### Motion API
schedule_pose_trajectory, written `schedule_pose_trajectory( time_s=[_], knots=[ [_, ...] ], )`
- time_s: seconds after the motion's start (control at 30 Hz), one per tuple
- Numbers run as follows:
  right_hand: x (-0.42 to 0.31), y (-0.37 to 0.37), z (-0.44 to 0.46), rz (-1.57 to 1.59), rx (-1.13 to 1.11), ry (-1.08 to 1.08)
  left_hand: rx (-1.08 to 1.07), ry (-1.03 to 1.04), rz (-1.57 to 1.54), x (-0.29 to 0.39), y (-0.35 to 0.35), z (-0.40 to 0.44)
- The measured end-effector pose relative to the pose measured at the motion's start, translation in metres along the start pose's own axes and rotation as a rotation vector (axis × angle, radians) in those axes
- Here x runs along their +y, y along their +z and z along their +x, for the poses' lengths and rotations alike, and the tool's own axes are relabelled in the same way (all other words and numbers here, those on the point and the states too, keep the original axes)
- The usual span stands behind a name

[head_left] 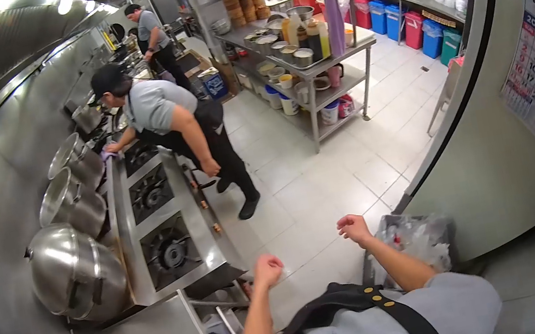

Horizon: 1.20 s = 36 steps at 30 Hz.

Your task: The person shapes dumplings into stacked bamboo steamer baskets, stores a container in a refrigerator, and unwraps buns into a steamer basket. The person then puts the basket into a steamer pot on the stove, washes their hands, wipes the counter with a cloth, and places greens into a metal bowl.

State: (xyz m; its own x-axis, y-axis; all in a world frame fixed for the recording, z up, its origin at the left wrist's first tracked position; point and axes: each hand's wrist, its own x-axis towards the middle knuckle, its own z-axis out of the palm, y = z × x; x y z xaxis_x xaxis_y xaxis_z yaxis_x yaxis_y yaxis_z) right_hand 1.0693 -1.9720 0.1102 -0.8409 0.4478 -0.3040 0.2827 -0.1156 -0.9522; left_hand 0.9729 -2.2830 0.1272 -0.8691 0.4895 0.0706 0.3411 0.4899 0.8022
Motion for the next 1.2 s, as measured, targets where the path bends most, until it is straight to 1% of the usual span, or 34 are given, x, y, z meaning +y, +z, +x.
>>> schedule_pose_trajectory(
  time_s=[0.03, 0.07, 0.1, 0.13, 0.17, 0.23, 0.27, 0.3, 0.33, 0.37, 0.4, 0.43, 0.47, 0.5, 0.53, 0.6, 0.63, 0.67, 0.7, 0.73, 0.77, 0.8, 0.83, 0.87, 0.9, 0.93, 0.97, 1.0, 1.03, 1.1, 1.13, 1.17, 1.2],
  knots=[
    [0.0, -0.033, 0.006, 0.105, 0.045, 0.105, -0.063, -0.075, 0.081, 0.011, 0.0, 0.027],
    [0.005, -0.062, 0.008, 0.152, 0.068, 0.123, -0.135, -0.215, 0.063, 0.002, 0.003, 0.049],
    [0.011, -0.094, 0.014, 0.118, 0.126, 0.177, -0.21, -0.27, -0.068, 0.026, -0.005, 0.065],
    [0.022, -0.122, 0.019, 0.091, 0.182, 0.236, -0.268, -0.329, -0.02, 0.027, -0.004, 0.087],
    [0.042, -0.146, 0.028, 0.085, 0.294, 0.24, -0.333, -0.391, 0.037, 0.019, -0.003, 0.103],
    [0.077, -0.174, 0.037, 0.107, 0.509, 0.215, -0.376, -0.378, 0.191, -0.011, 0.003, 0.131],
    [0.081, -0.178, 0.035, 0.13, 0.535, 0.229, -0.534, -0.437, 0.373, -0.026, 0.003, 0.146],
    [0.08, -0.176, 0.035, 0.21, 0.617, 0.184, -0.684, -0.485, 0.56, -0.039, 0.003, 0.16],
    [0.076, -0.175, 0.04, 0.288, 0.7, 0.132, -0.827, -0.575, 0.704, -0.05, 0.004, 0.172],
    [0.077, -0.175, 0.043, 0.338, 0.667, 0.051, -0.957, -0.661, 0.858, -0.056, 0.008, 0.185],
    [0.062, -0.177, 0.045, 0.325, 0.675, 0.104, -0.861, -0.77, 0.841, -0.047, 0.011, 0.191],
    [0.055, -0.178, 0.053, 0.395, 0.664, 0.104, -1.137, -0.639, 0.958, -0.077, 0.02, 0.212],
    [0.045, -0.182, 0.062, 0.414, 0.635, 0.146, -0.819, -0.816, 0.824, -0.073, 0.029, 0.224],
    [0.041, -0.188, 0.078, 0.419, 0.615, 0.142, -0.841, -0.737, 0.836, -0.043, 0.038, 0.241],
    [0.029, -0.196, 0.092, 0.423, 0.643, 0.14, -0.858, -0.712, 0.844, -0.041, 0.055, 0.272],
    [-0.01, -0.225, 0.124, 0.397, 0.437, 0.079, -0.959, -0.773, 0.857, -0.02, 0.098, 0.344],
    [-0.021, -0.241, 0.149, -0.028, 0.532, -0.058, -0.865, -0.699, 0.808, -0.005, 0.125, 0.378],
    [-0.031, -0.259, 0.174, -0.463, 0.605, -0.175, -0.91, -0.569, 0.916, -0.025, 0.163, 0.431],
    [-0.052, -0.267, 0.19, -0.979, 0.846, -0.138, -1.027, -0.337, 1.015, -0.026, 0.206, 0.49],
    [-0.068, -0.292, 0.216, -0.999, 0.875, -0.126, -1.13, -0.096, 1.106, -0.018, 0.249, 0.541],
    [-0.085, -0.316, 0.24, -0.781, 0.754, -0.147, -0.938, 0.035, 1.091, 0.004, 0.292, 0.59],
    [-0.098, -0.335, 0.26, -0.553, 0.632, -0.159, -0.784, 0.133, 0.928, 0.038, 0.329, 0.643],
    [-0.112, -0.358, 0.285, -0.175, 0.476, -0.02, -0.702, 0.079, 0.703, 0.116, 0.35, 0.685],
    [-0.147, -0.383, 0.295, 0.127, 0.336, 0.061, -0.454, 0.284, 0.362, 0.17, 0.368, 0.724],
    [-0.172, -0.403, 0.309, 0.198, 0.379, 0.043, -0.171, 0.526, 0.22, 0.229, 0.383, 0.762],
    [-0.186, -0.426, 0.327, 0.233, 0.452, -0.024, -0.055, 0.612, 0.045, 0.285, 0.394, 0.805],
    [-0.203, -0.448, 0.342, 0.207, 0.532, -0.094, 0.043, 0.499, 0.007, 0.346, 0.393, 0.835],
    [-0.219, -0.467, 0.35, 0.19, 0.577, -0.118, 0.199, 0.408, 0.006, 0.391, 0.394, 0.865],
    [-0.236, -0.481, 0.346, 0.183, 0.561, -0.083, 0.327, 0.387, 0.002, 0.426, 0.393, 0.898],
    [-0.249, -0.495, 0.324, 0.179, 0.548, -0.032, 0.479, 0.229, 0.012, 0.463, 0.387, 0.955],
    [-0.248, -0.501, 0.311, 0.247, 0.537, 0.013, 0.575, 0.172, -0.036, 0.485, 0.379, 0.956],
    [-0.244, -0.508, 0.302, 0.315, 0.524, 0.054, 0.516, 0.11, -0.015, 0.486, 0.381, 0.976],
    [-0.233, -0.51, 0.299, 0.283, 0.516, 0.116, 0.463, 0.049, 0.011, 0.482, 0.378, 0.995]
  ],
)
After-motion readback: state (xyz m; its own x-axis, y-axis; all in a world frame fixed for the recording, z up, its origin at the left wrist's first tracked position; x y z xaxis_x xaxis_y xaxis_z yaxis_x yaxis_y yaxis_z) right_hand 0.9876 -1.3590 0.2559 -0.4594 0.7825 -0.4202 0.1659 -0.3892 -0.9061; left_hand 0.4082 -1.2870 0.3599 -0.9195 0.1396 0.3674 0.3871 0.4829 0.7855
